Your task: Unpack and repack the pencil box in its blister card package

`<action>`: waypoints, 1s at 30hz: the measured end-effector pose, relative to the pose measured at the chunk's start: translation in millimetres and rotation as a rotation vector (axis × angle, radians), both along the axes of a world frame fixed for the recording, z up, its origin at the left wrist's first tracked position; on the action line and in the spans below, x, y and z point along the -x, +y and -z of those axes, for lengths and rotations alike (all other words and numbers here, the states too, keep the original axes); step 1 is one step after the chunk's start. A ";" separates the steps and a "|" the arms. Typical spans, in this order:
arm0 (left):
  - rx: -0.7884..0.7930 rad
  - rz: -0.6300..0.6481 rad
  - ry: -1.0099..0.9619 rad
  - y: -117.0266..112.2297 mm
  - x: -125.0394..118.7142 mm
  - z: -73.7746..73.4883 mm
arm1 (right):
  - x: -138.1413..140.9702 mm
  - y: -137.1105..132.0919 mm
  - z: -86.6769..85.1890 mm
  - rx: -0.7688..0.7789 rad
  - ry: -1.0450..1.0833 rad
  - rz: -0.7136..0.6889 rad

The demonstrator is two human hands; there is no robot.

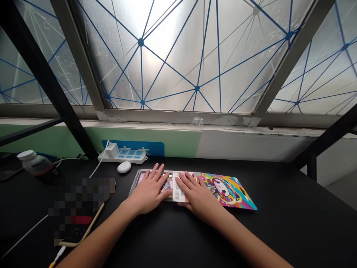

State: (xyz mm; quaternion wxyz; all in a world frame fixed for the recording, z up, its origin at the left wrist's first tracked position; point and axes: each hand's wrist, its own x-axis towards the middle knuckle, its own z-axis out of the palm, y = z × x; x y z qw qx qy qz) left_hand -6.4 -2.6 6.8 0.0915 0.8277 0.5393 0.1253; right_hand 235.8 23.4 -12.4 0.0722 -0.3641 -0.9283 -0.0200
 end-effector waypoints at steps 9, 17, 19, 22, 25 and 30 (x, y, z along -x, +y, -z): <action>0.090 0.006 -0.010 6.5 18.1 -5.6 | -76.6 0.0 6.4 0.032 0.011 0.067; -0.037 -0.136 0.022 21.8 43.0 2.7 | -87.4 -31.3 -17.3 -0.335 0.115 0.010; -0.043 -0.148 0.048 22.9 41.1 5.1 | -56.8 -51.4 -22.7 -0.344 0.099 -0.086; -0.033 -0.158 0.074 21.9 36.5 5.9 | -1.6 -80.7 -18.0 -0.204 0.049 -0.194; -0.029 -0.143 0.075 18.6 30.9 5.1 | 46.4 -91.6 -9.5 0.071 0.023 -0.263; -0.072 -0.083 0.077 12.5 18.4 6.8 | 90.3 -66.7 -16.8 0.344 0.113 -0.298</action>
